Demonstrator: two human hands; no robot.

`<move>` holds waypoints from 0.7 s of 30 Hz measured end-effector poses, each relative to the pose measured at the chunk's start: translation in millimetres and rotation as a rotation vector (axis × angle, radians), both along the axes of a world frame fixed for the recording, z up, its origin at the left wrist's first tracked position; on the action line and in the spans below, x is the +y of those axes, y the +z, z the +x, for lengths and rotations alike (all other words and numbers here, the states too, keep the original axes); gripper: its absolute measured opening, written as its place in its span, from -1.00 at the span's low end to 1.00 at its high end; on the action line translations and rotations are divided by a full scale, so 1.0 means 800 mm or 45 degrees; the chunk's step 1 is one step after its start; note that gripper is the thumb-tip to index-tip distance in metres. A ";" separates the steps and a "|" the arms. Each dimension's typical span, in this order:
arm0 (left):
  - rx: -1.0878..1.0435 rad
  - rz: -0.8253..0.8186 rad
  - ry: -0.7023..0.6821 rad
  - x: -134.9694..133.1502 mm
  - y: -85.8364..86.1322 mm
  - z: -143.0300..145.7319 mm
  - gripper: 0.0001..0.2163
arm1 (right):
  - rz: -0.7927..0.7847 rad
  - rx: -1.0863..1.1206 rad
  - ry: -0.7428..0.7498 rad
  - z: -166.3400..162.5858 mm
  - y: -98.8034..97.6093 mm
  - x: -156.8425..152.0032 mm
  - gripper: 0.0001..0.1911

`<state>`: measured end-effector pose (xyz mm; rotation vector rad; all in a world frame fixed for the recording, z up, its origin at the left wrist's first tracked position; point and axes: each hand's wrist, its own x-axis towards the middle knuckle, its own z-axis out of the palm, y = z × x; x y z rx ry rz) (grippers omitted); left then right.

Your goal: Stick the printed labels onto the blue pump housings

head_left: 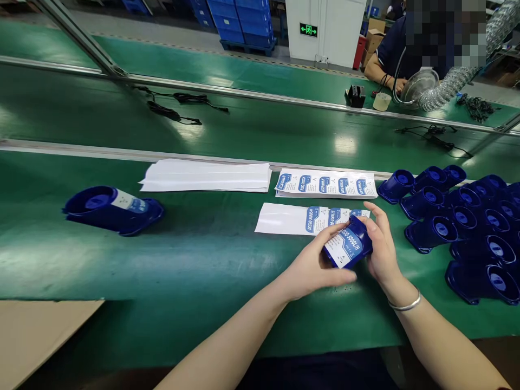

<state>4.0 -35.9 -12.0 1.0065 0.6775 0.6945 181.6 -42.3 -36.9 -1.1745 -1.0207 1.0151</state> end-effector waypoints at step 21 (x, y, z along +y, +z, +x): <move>-0.276 -0.396 0.182 0.005 -0.004 0.003 -0.67 | 0.583 -0.435 0.094 -0.007 -0.003 -0.015 -0.41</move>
